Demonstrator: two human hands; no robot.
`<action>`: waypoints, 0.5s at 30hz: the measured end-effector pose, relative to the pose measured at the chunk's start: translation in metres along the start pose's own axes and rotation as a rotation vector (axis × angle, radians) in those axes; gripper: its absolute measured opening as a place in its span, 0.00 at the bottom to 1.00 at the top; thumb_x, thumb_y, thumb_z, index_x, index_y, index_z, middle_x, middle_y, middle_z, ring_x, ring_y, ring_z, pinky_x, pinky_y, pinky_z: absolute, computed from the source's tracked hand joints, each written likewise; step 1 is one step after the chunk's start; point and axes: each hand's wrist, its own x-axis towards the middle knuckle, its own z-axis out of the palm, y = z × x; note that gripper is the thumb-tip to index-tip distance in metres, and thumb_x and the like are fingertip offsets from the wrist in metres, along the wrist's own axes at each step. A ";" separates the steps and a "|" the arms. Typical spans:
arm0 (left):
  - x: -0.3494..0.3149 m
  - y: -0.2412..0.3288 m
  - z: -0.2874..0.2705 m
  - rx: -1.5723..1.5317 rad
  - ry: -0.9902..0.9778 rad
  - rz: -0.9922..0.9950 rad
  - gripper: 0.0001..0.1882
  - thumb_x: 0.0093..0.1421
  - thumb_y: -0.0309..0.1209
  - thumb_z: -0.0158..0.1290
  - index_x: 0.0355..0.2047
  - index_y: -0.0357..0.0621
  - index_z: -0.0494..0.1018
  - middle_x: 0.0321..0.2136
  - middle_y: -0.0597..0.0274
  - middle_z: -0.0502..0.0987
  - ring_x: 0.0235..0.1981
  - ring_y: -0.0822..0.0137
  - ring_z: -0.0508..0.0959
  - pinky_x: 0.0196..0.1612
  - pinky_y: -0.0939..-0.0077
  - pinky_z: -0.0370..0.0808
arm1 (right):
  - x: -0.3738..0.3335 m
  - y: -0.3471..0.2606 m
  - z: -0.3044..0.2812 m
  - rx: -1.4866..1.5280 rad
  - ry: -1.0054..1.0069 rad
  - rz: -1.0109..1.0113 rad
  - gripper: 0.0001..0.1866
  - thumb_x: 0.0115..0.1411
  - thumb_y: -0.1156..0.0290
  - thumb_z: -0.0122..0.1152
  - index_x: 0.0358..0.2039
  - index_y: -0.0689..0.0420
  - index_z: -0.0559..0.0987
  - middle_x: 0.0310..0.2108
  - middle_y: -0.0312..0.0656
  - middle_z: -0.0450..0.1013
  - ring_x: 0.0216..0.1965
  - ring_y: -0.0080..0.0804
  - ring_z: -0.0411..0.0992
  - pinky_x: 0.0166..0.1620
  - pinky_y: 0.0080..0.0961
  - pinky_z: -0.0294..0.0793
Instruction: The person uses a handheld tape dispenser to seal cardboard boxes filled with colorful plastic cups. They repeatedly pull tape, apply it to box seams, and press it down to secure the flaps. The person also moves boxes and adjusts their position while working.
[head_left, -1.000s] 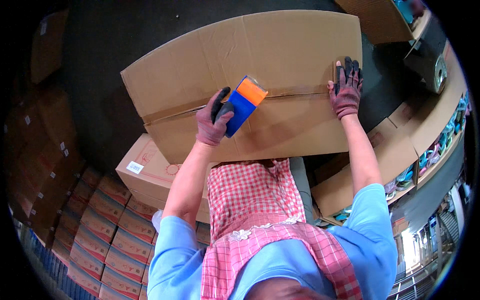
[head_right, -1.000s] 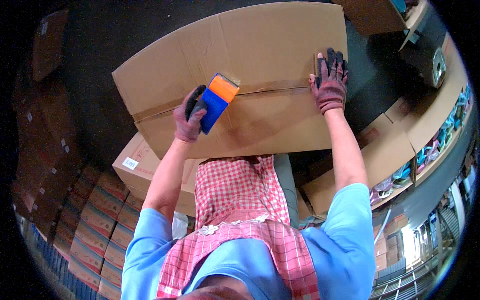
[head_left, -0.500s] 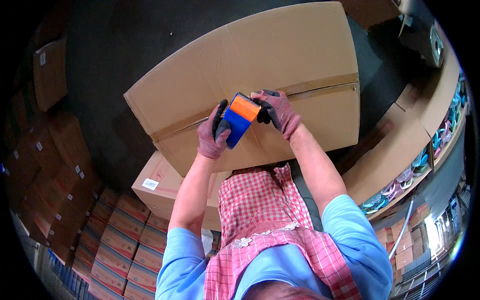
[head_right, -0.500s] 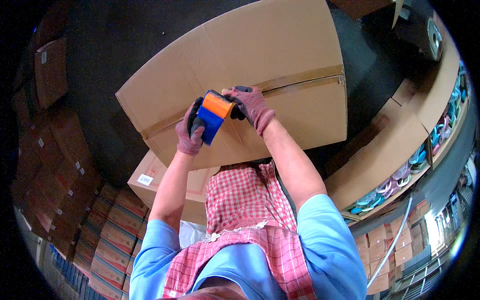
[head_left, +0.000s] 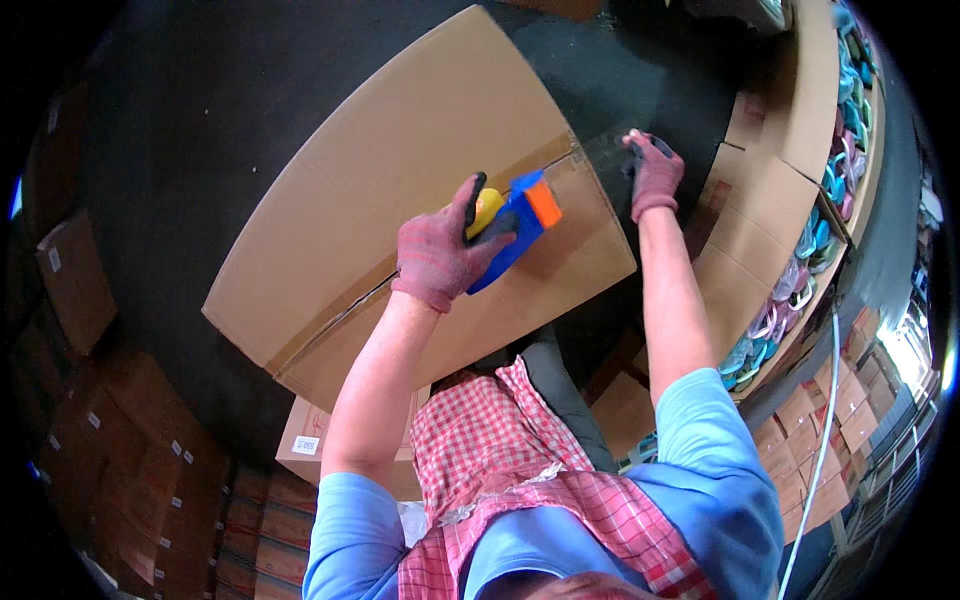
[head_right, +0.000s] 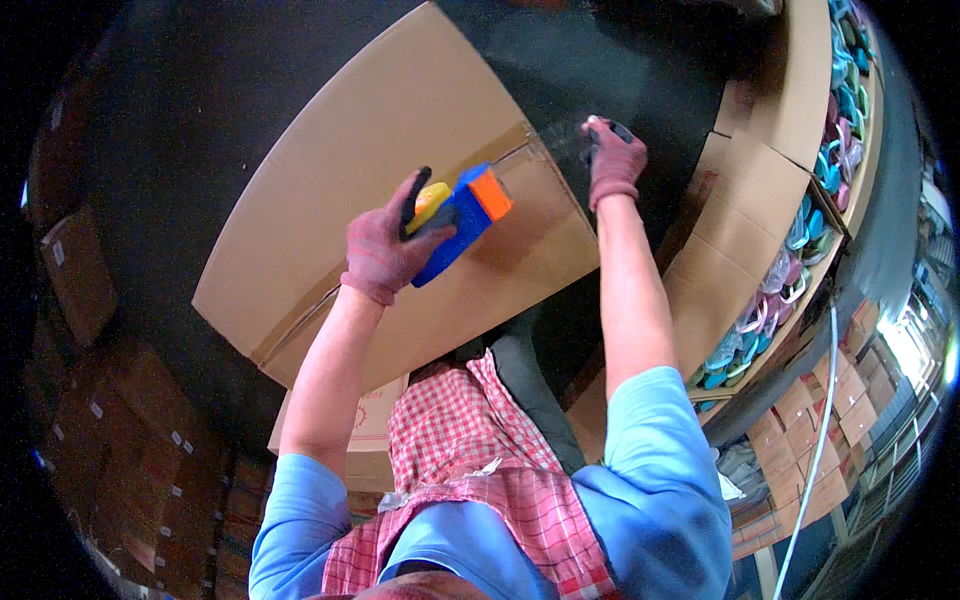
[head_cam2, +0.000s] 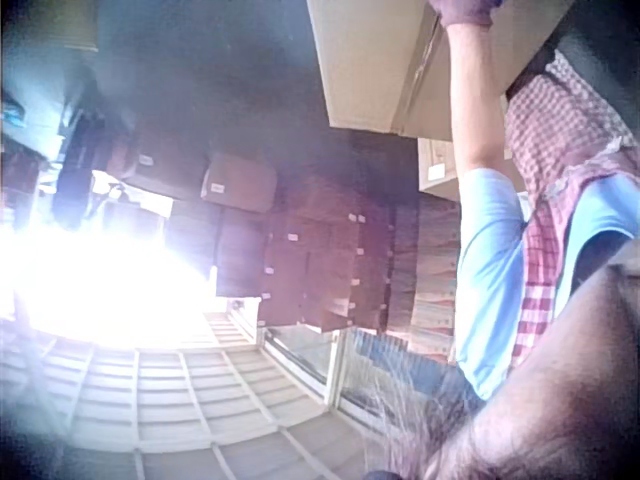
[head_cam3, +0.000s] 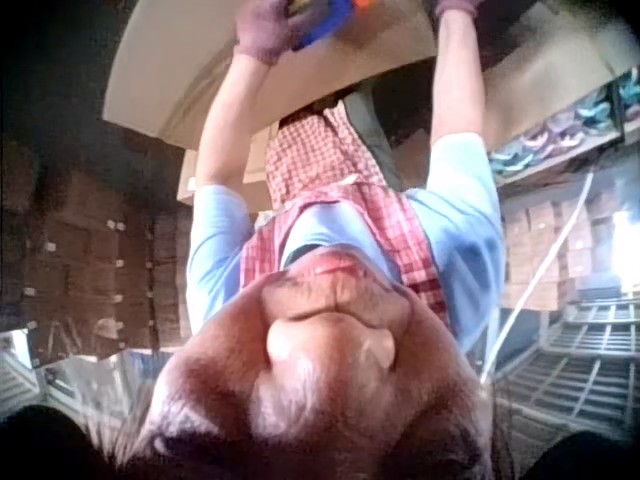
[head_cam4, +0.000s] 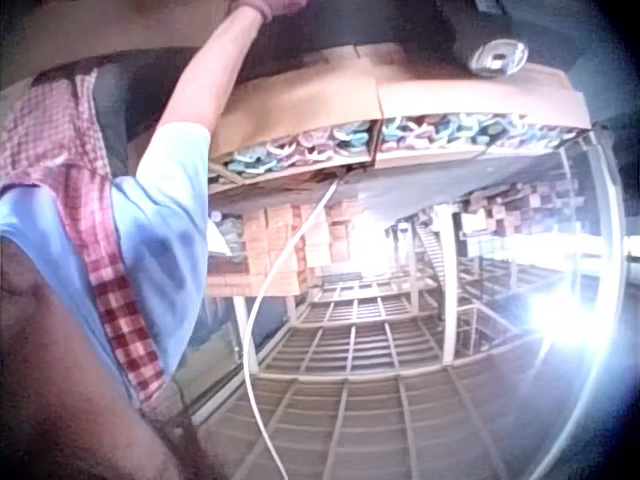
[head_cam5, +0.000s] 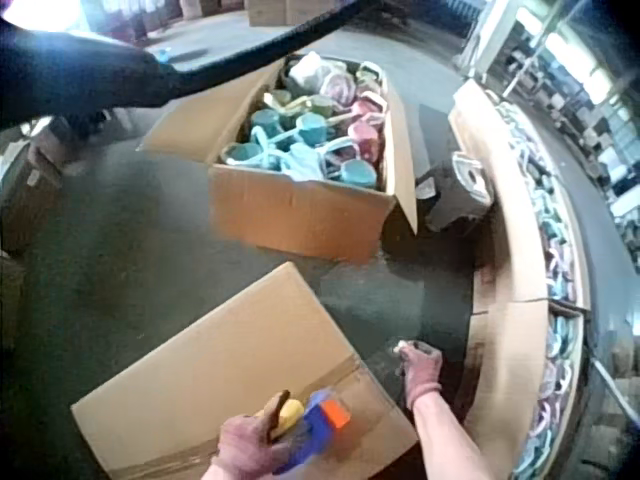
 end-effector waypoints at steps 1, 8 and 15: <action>0.008 0.010 -0.001 0.023 0.004 -0.044 0.35 0.40 0.43 0.61 0.51 0.52 0.64 0.30 0.50 0.76 0.32 0.56 0.77 0.36 0.70 0.72 | 0.009 0.011 0.008 -0.023 0.016 -0.018 0.07 0.44 0.66 0.63 0.19 0.56 0.79 0.19 0.36 0.74 0.18 0.22 0.66 0.24 0.21 0.64; 0.005 -0.007 0.026 -0.040 0.245 0.154 0.30 0.41 0.42 0.61 0.46 0.49 0.67 0.24 0.52 0.76 0.25 0.56 0.77 0.29 0.69 0.73 | 0.055 0.088 0.035 -0.756 -0.549 0.416 0.29 0.46 0.51 0.57 0.42 0.62 0.73 0.45 0.52 0.68 0.51 0.45 0.63 0.50 0.30 0.64; 0.006 0.004 0.020 -0.087 0.090 -0.114 0.31 0.42 0.39 0.61 0.48 0.49 0.67 0.36 0.52 0.75 0.35 0.63 0.77 0.37 0.72 0.73 | 0.002 0.010 0.031 -0.580 -0.789 0.118 0.37 0.51 0.41 0.48 0.49 0.61 0.67 0.49 0.48 0.65 0.48 0.35 0.64 0.51 0.27 0.61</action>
